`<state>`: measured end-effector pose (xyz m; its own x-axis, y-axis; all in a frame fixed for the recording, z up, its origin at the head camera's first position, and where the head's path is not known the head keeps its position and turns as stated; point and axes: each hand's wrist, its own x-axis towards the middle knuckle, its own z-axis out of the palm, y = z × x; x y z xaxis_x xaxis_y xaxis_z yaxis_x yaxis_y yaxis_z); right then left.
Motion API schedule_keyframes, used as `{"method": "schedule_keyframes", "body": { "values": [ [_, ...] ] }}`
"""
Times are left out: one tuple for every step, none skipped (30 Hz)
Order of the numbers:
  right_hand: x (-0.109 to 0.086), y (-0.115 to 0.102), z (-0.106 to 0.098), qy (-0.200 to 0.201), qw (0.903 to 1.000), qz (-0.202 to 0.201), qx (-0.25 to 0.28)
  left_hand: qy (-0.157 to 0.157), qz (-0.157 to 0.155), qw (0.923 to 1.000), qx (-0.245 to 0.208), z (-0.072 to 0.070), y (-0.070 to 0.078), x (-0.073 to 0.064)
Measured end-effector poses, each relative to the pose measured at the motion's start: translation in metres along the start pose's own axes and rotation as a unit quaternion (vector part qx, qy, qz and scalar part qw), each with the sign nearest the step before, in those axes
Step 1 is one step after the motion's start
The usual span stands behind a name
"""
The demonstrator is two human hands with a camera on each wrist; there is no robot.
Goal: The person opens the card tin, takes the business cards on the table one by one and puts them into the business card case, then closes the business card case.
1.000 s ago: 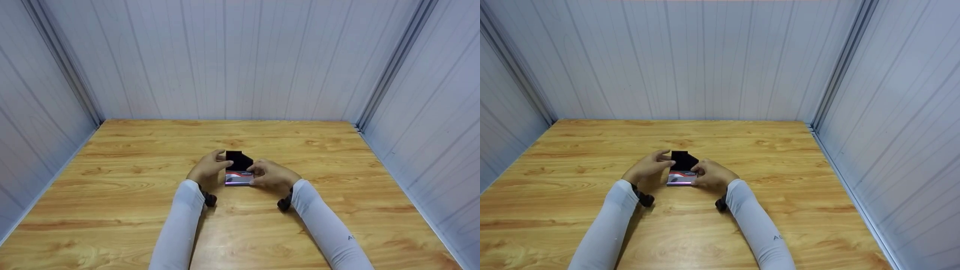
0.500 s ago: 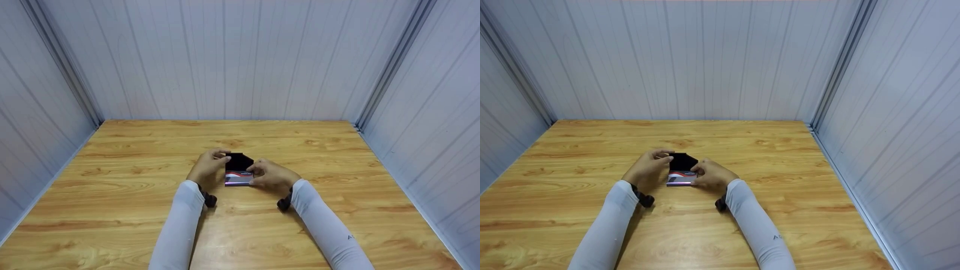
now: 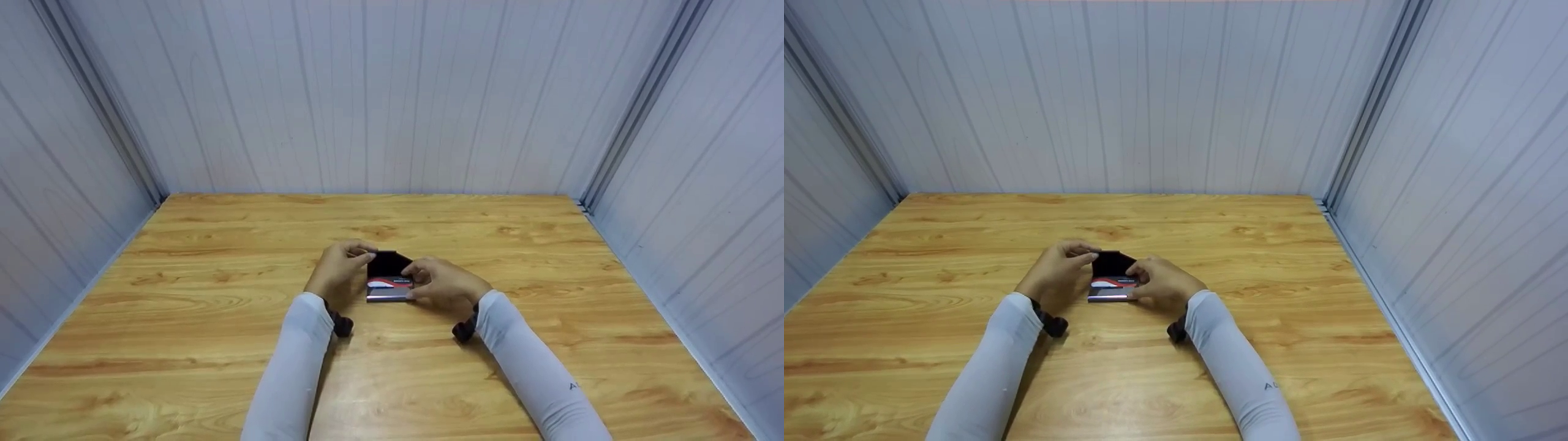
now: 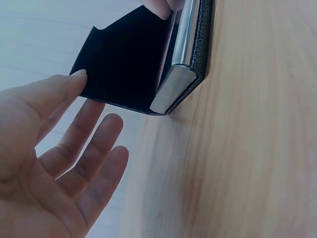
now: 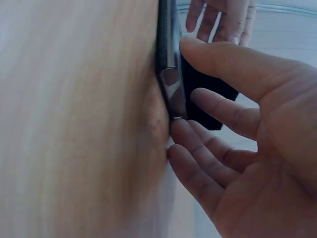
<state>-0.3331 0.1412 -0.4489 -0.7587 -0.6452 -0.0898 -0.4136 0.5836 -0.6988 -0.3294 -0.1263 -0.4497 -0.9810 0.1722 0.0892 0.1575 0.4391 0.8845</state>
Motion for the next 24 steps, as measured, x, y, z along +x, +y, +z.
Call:
{"method": "schedule_keyframes", "body": {
  "values": [
    [0.000, -0.001, -0.001, 0.003, 1.0000, -0.003, 0.002, -0.003, -0.005, 1.0000, -0.008, -0.001, 0.000, -0.001],
    [0.000, -0.001, -0.002, 0.006, 1.0000, -0.004, 0.007, -0.007, -0.010, 0.9998, -0.016, -0.001, 0.001, -0.001],
    [-0.001, -0.001, -0.003, 0.009, 0.9999, -0.006, 0.011, -0.012, -0.013, 0.9996, -0.023, -0.002, 0.001, -0.002],
    [-0.001, -0.001, -0.003, 0.014, 0.9997, -0.008, 0.018, -0.017, -0.014, 0.9994, -0.025, -0.003, 0.001, -0.003],
    [-0.001, 0.000, -0.004, 0.019, 0.9995, -0.005, 0.024, -0.023, -0.010, 0.9994, -0.025, -0.004, 0.001, -0.003],
    [-0.002, 0.000, -0.004, 0.026, 0.9991, -0.003, 0.032, -0.029, -0.006, 0.9993, -0.024, -0.004, 0.001, -0.004],
    [-0.002, 0.001, -0.005, 0.033, 0.9988, 0.002, 0.037, -0.035, 0.000, 0.9992, -0.020, -0.005, 0.000, -0.004],
    [-0.003, 0.002, -0.005, 0.041, 0.9982, 0.008, 0.042, -0.043, 0.006, 0.9989, -0.016, -0.006, 0.000, -0.005],
    [-0.003, 0.002, -0.005, 0.049, 0.9978, 0.014, 0.043, -0.053, 0.012, 0.9984, -0.015, -0.007, 0.000, -0.005],
    [-0.003, 0.003, -0.005, 0.056, 0.9973, 0.020, 0.043, -0.064, 0.019, 0.9977, -0.015, -0.007, 0.000, -0.005],
    [-0.003, 0.003, -0.005, 0.060, 0.9970, 0.025, 0.041, -0.076, 0.023, 0.9967, -0.015, -0.008, 0.000, -0.005],
    [-0.003, 0.003, -0.005, 0.062, 0.9970, 0.030, 0.035, -0.091, 0.028, 0.9953, -0.016, -0.008, -0.001, -0.005],
    [-0.003, 0.003, -0.005, 0.063, 0.9970, 0.034, 0.027, -0.105, 0.032, 0.9938, -0.015, -0.008, 0.000, -0.005],
    [-0.003, 0.002, -0.005, 0.062, 0.9972, 0.036, 0.020, -0.120, 0.036, 0.9920, -0.013, -0.009, 0.000, -0.005],
    [-0.003, 0.002, -0.005, 0.059, 0.9975, 0.036, 0.015, -0.134, 0.038, 0.9903, -0.011, -0.009, 0.001, -0.005],
    [-0.002, 0.002, -0.005, 0.055, 0.9978, 0.036, 0.010, -0.144, 0.039, 0.9888, -0.004, -0.009, 0.002, -0.006],
    [-0.002, 0.001, -0.004, 0.052, 0.9980, 0.036, 0.004, -0.153, 0.038, 0.9875, 0.005, -0.009, 0.004, -0.006],
    [-0.002, 0.001, -0.004, 0.050, 0.9981, 0.034, 0.000, -0.159, 0.036, 0.9866, 0.014, -0.008, 0.005, -0.007],
    [-0.002, 0.000, -0.004, 0.049, 0.9982, 0.034, -0.004, -0.163, 0.035, 0.9856, 0.026, -0.008, 0.007, -0.007],
    [-0.002, 0.000, -0.004, 0.048, 0.9983, 0.032, -0.007, -0.168, 0.037, 0.9844, 0.037, -0.008, 0.008, -0.008],
    [-0.002, 0.000, -0.004, 0.047, 0.9984, 0.031, -0.009, -0.171, 0.037, 0.9833, 0.049, -0.007, 0.009, -0.008],
    [-0.002, 0.000, -0.004, 0.046, 0.9984, 0.030, -0.012, -0.176, 0.038, 0.9819, 0.061, -0.006, 0.010, -0.008],
    [-0.002, 0.000, -0.003, 0.045, 0.9985, 0.028, -0.014, -0.180, 0.040, 0.9801, 0.074, -0.005, 0.010, -0.009],
    [-0.002, 0.000, -0.003, 0.044, 0.9986, 0.027, -0.014, -0.185, 0.040, 0.9782, 0.087, -0.005, 0.011, -0.009]
  ]
}}
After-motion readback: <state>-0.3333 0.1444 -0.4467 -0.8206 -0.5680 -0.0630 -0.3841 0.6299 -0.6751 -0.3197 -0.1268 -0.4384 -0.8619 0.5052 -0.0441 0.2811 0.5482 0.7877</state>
